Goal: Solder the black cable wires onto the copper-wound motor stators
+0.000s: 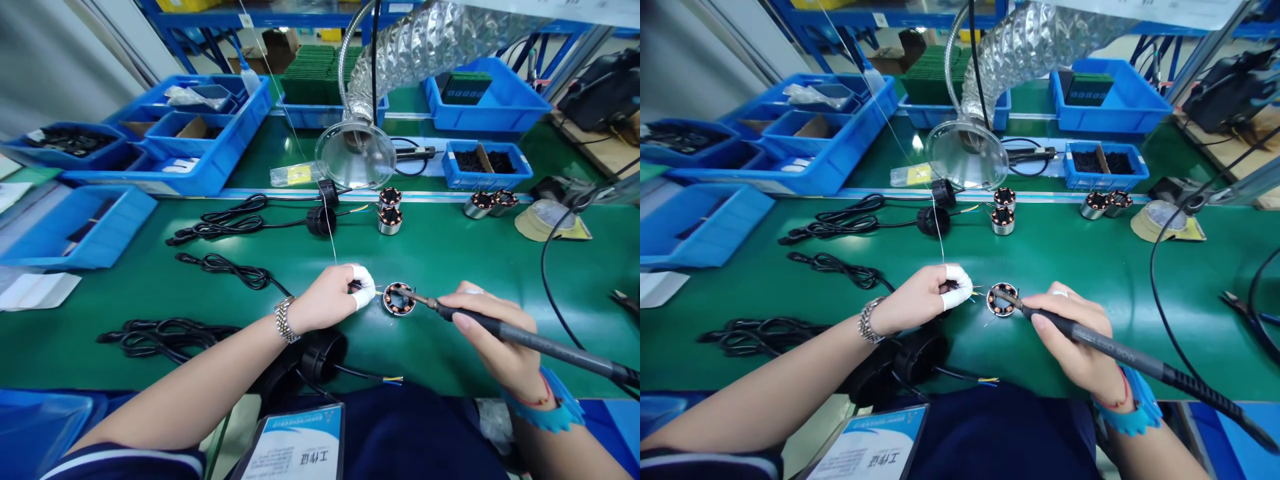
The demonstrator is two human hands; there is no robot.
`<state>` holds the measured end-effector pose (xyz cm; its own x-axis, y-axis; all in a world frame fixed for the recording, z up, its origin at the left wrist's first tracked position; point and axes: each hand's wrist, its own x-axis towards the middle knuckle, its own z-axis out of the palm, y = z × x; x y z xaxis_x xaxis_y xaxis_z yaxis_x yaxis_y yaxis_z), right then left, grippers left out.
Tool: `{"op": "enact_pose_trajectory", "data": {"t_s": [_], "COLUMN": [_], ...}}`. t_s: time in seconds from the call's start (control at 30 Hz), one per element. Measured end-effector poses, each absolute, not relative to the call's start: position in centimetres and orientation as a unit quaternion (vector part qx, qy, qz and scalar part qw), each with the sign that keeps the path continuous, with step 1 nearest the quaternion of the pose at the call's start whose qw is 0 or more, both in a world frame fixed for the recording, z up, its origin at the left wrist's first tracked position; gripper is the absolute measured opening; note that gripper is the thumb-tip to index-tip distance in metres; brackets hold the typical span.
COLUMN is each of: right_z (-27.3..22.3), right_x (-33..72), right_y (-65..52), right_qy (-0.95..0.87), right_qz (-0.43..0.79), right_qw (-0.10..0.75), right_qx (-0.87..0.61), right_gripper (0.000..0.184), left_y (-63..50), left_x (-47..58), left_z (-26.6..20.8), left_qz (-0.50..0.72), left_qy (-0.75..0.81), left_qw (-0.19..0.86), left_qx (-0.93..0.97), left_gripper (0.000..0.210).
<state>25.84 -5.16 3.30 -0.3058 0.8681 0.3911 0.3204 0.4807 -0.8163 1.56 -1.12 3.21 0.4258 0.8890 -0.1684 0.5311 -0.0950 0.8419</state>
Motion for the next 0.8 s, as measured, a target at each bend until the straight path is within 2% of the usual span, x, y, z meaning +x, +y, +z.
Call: {"op": "enact_pose_trajectory", "data": {"t_s": [0.17,0.8], "right_z": [2.9,3.0], "right_x": [25.4,24.7], "right_y": [-5.0,-4.7], "right_qy": [-0.739,-0.737], "right_qz": [0.353,0.351], "right_qw": [0.417,0.411], "right_qx": [-0.395,-0.406], "right_gripper": [0.025,0.02], "left_y": [-1.1,-1.1], "left_x": [1.7,1.8], "left_z": [3.4,3.0], "left_qz": [0.202,0.2], "left_qy": [0.505,0.497], "left_qw": [0.456,0.436], "left_qx": [0.705,0.723], "left_gripper": [0.006,0.007]}}
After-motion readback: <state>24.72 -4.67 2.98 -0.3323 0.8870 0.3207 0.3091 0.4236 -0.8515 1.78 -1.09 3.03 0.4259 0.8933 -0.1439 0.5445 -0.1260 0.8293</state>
